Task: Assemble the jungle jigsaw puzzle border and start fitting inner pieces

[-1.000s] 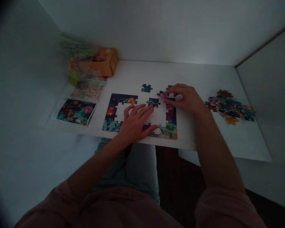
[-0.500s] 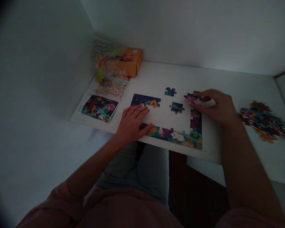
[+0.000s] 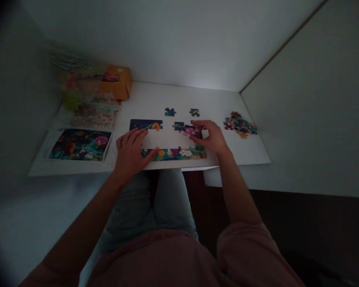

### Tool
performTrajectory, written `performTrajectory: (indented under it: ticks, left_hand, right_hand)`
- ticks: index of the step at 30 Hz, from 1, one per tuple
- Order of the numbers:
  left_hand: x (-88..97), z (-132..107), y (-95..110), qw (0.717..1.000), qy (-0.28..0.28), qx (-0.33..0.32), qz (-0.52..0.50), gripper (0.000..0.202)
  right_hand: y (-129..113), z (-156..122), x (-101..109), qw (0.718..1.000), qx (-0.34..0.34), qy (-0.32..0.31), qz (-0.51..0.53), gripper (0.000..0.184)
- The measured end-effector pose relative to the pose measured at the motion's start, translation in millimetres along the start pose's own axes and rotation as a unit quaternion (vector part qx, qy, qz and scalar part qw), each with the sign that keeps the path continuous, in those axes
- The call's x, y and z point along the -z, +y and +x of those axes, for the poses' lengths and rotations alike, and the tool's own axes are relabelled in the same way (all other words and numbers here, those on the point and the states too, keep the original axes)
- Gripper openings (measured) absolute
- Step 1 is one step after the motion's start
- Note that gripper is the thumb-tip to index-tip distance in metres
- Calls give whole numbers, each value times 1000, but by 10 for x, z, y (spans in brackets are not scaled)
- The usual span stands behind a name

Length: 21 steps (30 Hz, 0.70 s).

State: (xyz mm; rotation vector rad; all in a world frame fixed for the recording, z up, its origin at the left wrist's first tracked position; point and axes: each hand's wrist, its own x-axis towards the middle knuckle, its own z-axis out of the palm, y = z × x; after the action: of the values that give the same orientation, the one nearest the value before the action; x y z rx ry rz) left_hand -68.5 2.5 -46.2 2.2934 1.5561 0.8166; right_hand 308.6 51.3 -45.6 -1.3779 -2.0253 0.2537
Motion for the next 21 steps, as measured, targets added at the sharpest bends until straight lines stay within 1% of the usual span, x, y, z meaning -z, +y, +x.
performTrajectory:
  ticks: [3,6,9,11,12,14,18,21]
  left_hand:
    - [124,7,-62,1000,-11,-11,6,65]
    - [236,-2,-122,999,-38,-21,25,68]
    - [282,-12,-131,997,-62,-19,41,73]
    - [282,-14,-116,996,-74,-25,49,75]
    - [277,-13,-109,995,-79,-29,52,75]
    - [261,-10,-103,995,-75,-34,51,73]
    - [229,-2,-120,996,-60,-36,46,72]
    - [222,3,-122,997,-60,-30,44,73]
  right_hand:
    - [93,-182,43,997,-63,30,34,46]
    - [211,-272,23,984,-130,72,102,49]
    - [345,-265,-40,952,-178,167,185,55]
    - [418,-239,-69,929,-188,226,224,60]
    - [442,-230,-72,923,-191,239,231,63]
    - [455,-231,-58,930,-193,222,220,63]
    - [377,-278,2,965,-188,121,140,55]
    - [287,-293,28,977,-182,67,93,54]
